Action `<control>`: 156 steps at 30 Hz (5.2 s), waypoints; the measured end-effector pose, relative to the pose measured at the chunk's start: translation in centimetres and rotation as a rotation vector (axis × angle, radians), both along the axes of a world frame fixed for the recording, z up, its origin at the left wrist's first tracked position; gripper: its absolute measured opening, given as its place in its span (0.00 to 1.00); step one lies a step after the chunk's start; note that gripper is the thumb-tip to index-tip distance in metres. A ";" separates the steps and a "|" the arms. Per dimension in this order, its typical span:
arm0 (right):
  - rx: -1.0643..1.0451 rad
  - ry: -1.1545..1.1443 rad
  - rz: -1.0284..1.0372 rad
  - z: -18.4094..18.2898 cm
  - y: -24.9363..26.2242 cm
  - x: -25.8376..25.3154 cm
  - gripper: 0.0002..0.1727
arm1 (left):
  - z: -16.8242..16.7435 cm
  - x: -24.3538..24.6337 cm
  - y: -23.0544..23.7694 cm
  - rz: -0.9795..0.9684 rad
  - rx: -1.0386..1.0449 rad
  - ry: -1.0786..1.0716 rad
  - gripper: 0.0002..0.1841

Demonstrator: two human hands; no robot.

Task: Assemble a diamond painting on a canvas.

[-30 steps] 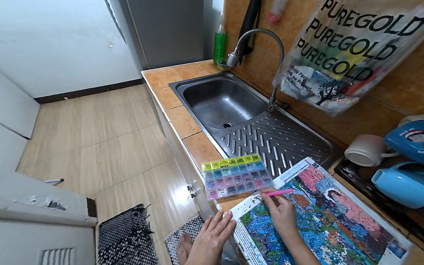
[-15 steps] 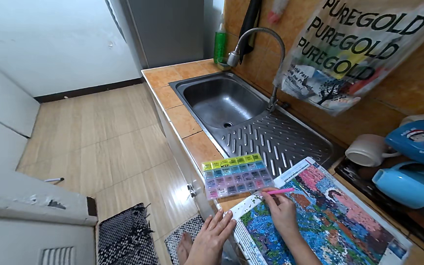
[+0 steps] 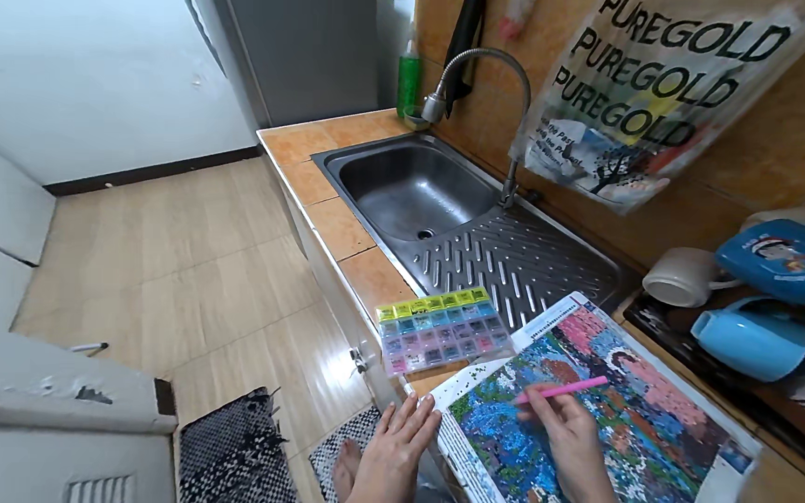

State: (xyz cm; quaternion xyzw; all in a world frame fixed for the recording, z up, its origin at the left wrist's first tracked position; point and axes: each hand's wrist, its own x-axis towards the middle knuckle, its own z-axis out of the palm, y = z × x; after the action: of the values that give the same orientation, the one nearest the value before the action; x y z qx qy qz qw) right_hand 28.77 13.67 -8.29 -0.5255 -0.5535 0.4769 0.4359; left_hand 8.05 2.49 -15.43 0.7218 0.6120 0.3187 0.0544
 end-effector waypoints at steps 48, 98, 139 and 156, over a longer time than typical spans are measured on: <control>0.307 -0.342 0.159 -2.6 -3.8 -0.3 0.10 | -0.2 0.1 0.2 0.050 0.035 0.049 0.33; 0.349 -0.282 0.066 -3.3 4.1 -3.1 0.09 | 0.7 0.2 -0.2 -0.017 -0.054 0.044 0.36; 0.436 -0.376 0.116 -3.2 3.7 -3.1 0.10 | 0.6 0.1 -0.1 -0.022 -0.052 0.040 0.36; -0.058 0.064 0.011 -0.4 1.7 -1.7 0.07 | 0.6 0.0 0.0 -0.029 -0.062 0.032 0.36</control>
State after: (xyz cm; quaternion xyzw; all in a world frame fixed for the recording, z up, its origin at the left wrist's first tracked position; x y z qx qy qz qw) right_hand 27.04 15.40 -8.66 -0.5193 -0.5282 0.5118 0.4352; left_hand 8.09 2.45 -14.85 0.7336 0.6117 0.2871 0.0717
